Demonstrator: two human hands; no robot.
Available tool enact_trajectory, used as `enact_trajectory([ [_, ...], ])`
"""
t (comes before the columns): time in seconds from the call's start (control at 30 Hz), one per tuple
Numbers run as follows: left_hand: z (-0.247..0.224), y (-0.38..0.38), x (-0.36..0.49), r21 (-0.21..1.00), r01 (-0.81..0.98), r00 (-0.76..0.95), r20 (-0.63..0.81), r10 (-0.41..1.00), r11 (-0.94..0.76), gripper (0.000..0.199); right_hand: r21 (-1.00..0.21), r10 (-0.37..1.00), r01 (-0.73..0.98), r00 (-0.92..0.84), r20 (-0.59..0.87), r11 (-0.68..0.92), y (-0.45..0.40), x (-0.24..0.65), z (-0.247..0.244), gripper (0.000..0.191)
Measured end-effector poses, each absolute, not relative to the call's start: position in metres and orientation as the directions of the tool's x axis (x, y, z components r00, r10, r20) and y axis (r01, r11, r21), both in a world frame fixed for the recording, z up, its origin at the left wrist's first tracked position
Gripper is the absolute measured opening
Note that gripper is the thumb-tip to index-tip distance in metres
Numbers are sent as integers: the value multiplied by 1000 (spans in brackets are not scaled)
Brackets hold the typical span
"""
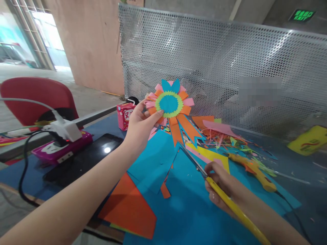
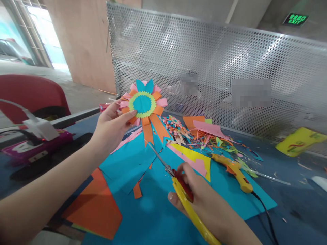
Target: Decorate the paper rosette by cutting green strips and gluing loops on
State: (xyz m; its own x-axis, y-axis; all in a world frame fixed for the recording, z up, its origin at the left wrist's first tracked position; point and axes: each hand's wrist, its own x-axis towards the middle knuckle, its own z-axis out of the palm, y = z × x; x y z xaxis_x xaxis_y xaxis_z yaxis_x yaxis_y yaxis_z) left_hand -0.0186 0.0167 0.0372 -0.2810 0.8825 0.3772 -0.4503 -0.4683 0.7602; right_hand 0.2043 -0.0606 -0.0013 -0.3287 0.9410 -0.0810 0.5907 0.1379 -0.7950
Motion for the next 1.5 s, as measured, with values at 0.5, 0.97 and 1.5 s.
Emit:
enact_trajectory([
  [0.5, 32, 21, -22, 743, -489, -281, 362, 889, -457, 28, -772, 939, 614, -336, -70, 163, -63, 200, 7, 31],
  [0.97, 29, 22, -19, 781, -482, -272, 296, 916, -396, 26, -795, 938, 605, -300, -173, 47, -42, 208, -22, 35],
  [1.5, 32, 21, -20, 796, -450, -270, 311, 911, -405, 27, -792, 929, 601, -343, -140, 103, -41, 213, -25, 36],
])
